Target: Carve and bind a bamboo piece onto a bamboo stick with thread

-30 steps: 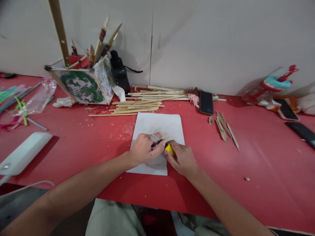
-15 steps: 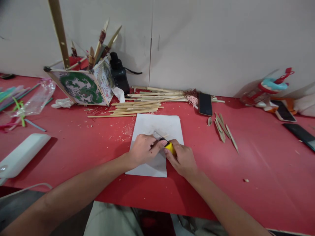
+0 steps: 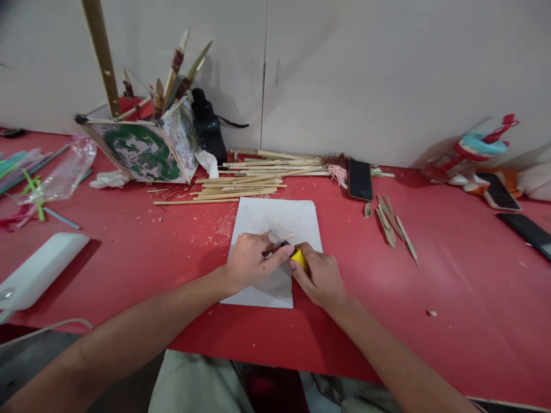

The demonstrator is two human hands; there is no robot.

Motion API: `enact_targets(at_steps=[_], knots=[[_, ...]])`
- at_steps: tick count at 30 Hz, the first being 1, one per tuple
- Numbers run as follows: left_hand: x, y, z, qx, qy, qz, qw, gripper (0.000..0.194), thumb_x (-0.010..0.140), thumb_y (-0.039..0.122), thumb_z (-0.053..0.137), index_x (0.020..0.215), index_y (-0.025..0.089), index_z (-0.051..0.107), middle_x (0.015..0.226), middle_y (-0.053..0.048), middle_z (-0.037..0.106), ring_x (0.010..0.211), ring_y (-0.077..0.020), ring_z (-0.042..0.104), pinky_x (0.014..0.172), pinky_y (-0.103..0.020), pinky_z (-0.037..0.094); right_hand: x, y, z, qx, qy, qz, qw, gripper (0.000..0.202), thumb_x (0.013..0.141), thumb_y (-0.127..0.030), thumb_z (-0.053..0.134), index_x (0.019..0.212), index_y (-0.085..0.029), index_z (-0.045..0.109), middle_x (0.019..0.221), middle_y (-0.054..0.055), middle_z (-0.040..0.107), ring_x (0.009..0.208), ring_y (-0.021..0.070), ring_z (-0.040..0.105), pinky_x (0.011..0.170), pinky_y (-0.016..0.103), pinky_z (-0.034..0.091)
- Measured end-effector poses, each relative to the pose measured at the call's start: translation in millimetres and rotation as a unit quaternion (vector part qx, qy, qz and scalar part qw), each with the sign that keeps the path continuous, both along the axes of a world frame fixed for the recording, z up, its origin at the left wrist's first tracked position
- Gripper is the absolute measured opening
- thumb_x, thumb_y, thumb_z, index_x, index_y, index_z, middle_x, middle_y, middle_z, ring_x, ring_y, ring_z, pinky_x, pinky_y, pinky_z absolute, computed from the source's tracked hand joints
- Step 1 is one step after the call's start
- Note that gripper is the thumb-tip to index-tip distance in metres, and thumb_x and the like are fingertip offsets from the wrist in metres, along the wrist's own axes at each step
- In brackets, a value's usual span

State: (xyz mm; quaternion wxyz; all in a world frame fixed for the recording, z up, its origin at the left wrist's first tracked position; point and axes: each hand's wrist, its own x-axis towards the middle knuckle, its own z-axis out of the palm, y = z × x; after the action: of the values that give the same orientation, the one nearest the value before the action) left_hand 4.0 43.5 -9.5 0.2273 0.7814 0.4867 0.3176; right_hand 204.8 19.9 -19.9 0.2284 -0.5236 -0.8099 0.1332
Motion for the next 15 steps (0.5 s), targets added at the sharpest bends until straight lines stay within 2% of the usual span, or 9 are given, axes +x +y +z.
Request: enact_targets(at_steps=[15], knots=[[0.5,-0.4,-2.3,-0.002,-0.003,0.001,1.000,0.049,0.098,0.059,0.048,0.077,0.019,0.067,0.055,0.000,0.061,0.052,-0.0132,0.057,0.056,-0.029,0.031,0.2,0.2,0.5,-0.011,-0.001,0.012,1.000,0.030,0.103,-0.048,0.039,0.096,-0.022,0.051,0.057,0.001,0.061,0.047,0.0203,0.059,0.048,0.029,0.036]])
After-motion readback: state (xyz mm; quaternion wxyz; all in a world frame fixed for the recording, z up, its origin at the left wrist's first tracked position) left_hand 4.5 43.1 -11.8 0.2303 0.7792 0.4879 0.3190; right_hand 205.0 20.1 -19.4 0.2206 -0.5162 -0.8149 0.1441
